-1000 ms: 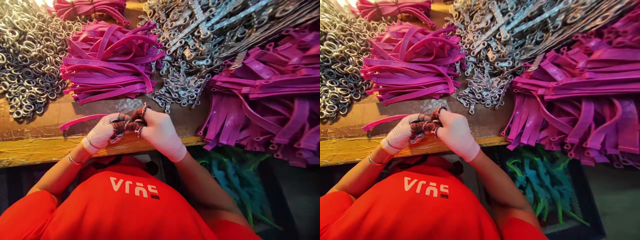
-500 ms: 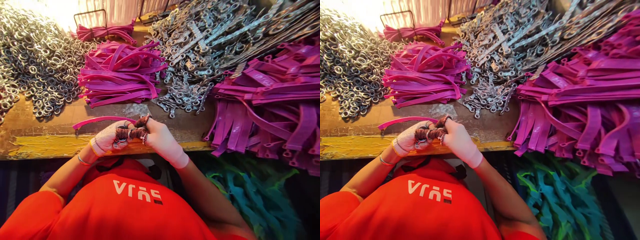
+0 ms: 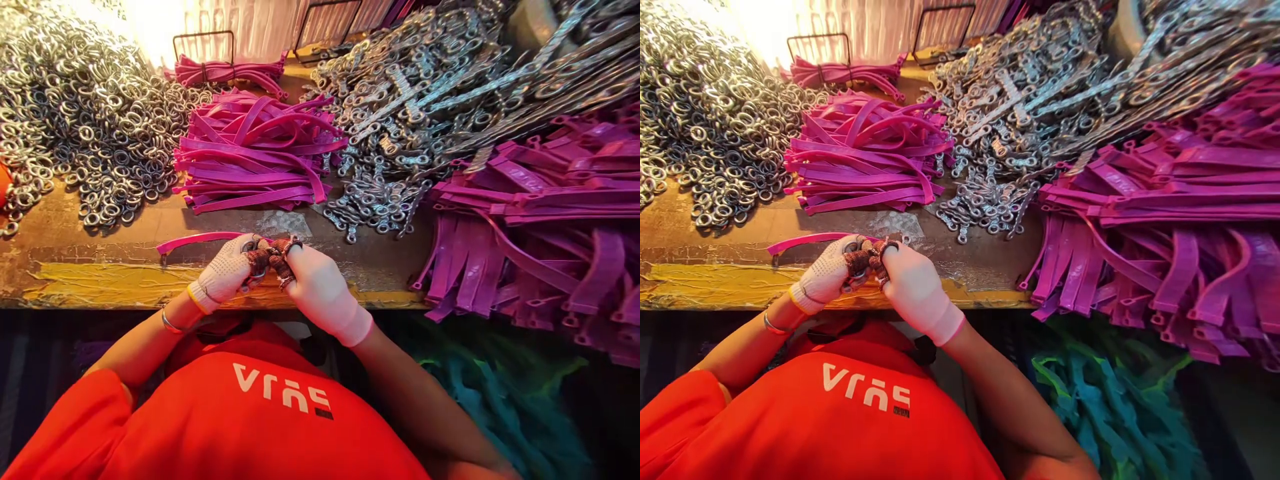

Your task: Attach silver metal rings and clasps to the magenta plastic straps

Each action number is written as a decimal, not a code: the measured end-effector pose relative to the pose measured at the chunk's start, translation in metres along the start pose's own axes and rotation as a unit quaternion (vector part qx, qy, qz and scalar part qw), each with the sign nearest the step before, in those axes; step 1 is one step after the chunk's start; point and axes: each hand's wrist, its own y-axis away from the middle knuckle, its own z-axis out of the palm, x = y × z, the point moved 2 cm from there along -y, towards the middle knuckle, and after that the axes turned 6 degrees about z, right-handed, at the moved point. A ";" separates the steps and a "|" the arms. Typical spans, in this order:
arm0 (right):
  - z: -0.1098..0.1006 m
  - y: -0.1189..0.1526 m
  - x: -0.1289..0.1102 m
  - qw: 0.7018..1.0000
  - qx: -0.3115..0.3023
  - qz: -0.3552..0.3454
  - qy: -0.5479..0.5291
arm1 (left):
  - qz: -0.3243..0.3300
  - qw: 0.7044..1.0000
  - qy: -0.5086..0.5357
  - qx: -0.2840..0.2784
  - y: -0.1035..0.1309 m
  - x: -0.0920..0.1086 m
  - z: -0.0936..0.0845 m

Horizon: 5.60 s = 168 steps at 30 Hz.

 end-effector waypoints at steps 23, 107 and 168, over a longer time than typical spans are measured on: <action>-0.018 -0.027 -0.005 0.981 -0.096 0.047 0.162 | -0.062 0.996 0.062 0.026 -0.018 -0.012 -0.001; 0.005 -0.005 0.013 0.977 0.004 0.038 0.211 | 0.068 0.922 -0.380 -0.028 -0.019 -0.009 0.003; -0.029 -0.002 0.108 0.935 0.067 0.301 0.177 | -0.153 0.977 0.103 -0.103 -0.010 -0.012 0.022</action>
